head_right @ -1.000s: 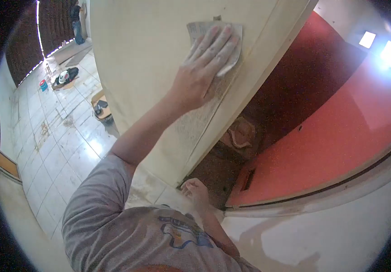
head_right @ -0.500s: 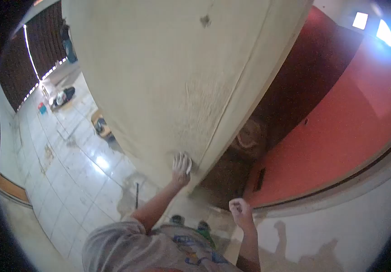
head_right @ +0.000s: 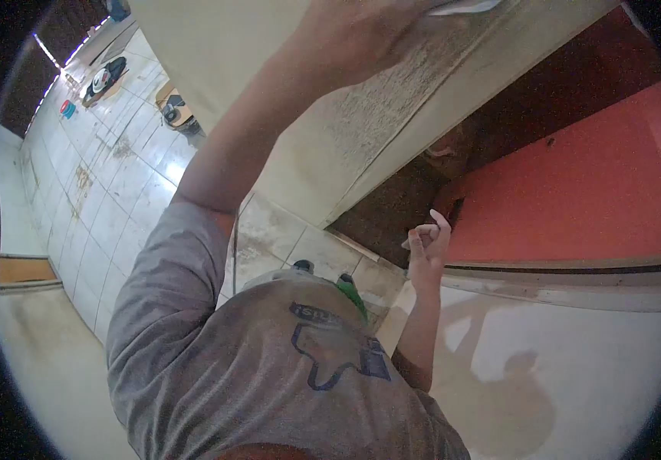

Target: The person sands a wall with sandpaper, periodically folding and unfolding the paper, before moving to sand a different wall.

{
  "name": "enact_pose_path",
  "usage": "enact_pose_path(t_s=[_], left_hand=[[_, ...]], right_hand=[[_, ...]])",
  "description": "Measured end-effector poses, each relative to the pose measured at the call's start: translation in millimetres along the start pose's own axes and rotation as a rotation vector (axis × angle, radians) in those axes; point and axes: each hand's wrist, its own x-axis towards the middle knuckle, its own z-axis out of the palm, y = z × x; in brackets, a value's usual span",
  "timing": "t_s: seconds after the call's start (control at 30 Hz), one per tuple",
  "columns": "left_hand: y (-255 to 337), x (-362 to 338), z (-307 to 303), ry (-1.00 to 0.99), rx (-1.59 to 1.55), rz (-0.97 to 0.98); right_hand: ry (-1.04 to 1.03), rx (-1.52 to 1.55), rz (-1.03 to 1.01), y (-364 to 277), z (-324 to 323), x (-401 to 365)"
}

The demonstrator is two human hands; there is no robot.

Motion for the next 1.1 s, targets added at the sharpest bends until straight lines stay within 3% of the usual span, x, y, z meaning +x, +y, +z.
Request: enact_pose_path(t_s=[0.13,0.33,0.4,0.47,0.6,0.8,0.9,1.0,1.1], left_hand=[[2,-67,15,0.022,-0.253,-0.063],[78,-231,52,-0.396,-0.308,-0.241],[109,-290,74,-0.367,-0.37,-0.424],[115,-297,86,-0.302,-0.34,-0.474],[99,-247,84,-0.182,-0.289,-0.431],[21,-66,25,0.096,-0.161,-0.218],[11,-9,-10,-0.043,-0.14,-0.232],[21,-18,0,-0.023,-0.131,-0.246],[33,-64,24,0.13,-0.216,-0.327]], right_hand=[[-0.041,0.036,0.106,15,20,-10],[-0.228,-0.099,0.18,43,41,-34],[-0.244,-0.12,0.198,40,50,-46],[-0.247,-0.125,0.214,39,62,-45],[-0.214,-0.088,0.214,41,63,-46],[-0.1,-0.046,0.11,42,55,-30],[-0.101,-0.007,0.082,32,47,-28],[-0.116,-0.07,0.03,40,33,-23],[-0.16,-0.155,0.065,55,19,-26]])
